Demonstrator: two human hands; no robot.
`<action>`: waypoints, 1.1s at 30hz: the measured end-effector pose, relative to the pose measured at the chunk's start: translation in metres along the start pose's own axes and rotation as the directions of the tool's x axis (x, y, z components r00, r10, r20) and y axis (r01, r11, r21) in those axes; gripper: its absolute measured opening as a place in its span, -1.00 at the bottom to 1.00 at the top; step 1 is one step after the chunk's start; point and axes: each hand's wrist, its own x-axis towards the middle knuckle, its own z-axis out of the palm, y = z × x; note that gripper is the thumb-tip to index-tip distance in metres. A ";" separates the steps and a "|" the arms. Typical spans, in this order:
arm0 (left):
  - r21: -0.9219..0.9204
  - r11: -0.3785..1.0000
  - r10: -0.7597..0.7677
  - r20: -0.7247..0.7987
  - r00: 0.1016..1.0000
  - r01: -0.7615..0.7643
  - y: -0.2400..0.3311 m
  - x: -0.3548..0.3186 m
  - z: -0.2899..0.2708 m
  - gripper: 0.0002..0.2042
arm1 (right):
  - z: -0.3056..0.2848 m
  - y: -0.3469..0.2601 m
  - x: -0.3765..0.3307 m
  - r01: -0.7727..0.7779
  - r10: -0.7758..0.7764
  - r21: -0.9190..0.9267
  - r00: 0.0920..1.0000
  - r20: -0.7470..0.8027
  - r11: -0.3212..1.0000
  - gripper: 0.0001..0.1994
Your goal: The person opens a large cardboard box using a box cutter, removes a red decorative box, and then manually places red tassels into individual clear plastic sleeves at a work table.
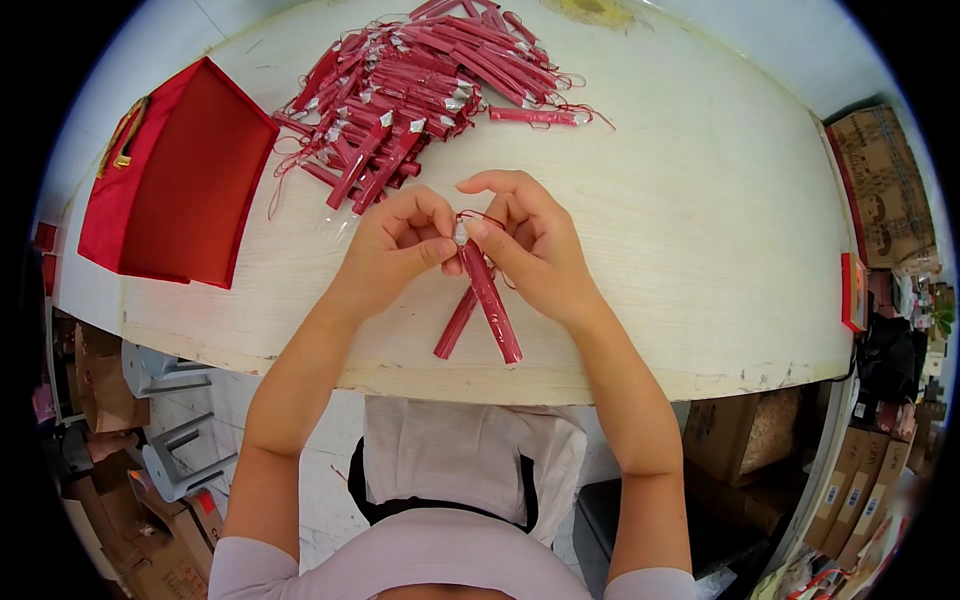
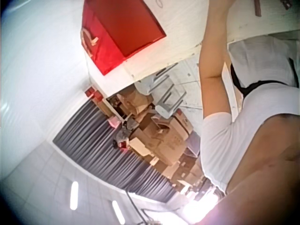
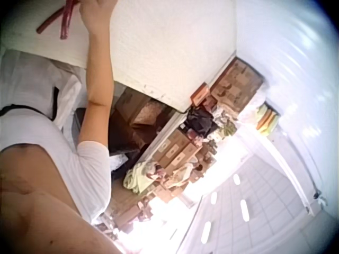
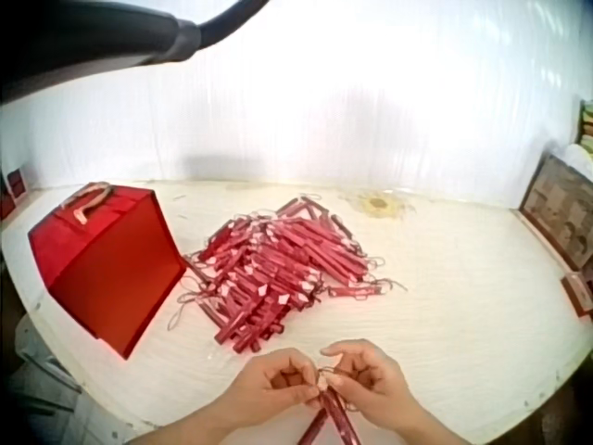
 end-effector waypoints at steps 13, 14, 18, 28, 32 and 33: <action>0.001 0.999 -0.052 0.037 0.998 0.052 0.007 -0.001 -0.007 -0.88 | 0.002 0.002 -0.002 0.162 -0.150 -0.053 0.972 0.181 0.985 -0.92; 0.006 0.999 -0.050 0.036 0.998 0.050 0.006 -0.001 -0.008 -0.84 | 0.002 0.004 -0.001 0.184 -0.175 -0.040 0.970 0.166 0.982 -0.91; -0.019 1.000 0.023 -0.037 0.999 -0.023 0.003 0.000 -0.012 -0.94 | -0.009 0.010 0.000 0.073 -0.080 0.068 0.991 0.110 0.995 -0.88; 0.061 0.994 -0.087 0.038 0.995 0.085 0.004 0.000 -0.011 -0.79 | 0.003 0.004 -0.001 0.188 -0.163 -0.257 0.980 0.114 0.948 -0.91; -0.042 0.994 -0.101 0.042 0.994 0.103 0.000 0.001 -0.014 -0.79 | 0.004 0.000 -0.002 0.098 -0.070 -0.233 0.990 0.124 0.968 -0.91; -0.104 0.988 -0.106 0.047 0.993 0.110 -0.002 0.001 -0.014 -0.83 | 0.004 0.000 -0.002 0.083 -0.061 -0.168 0.989 0.136 0.982 -0.92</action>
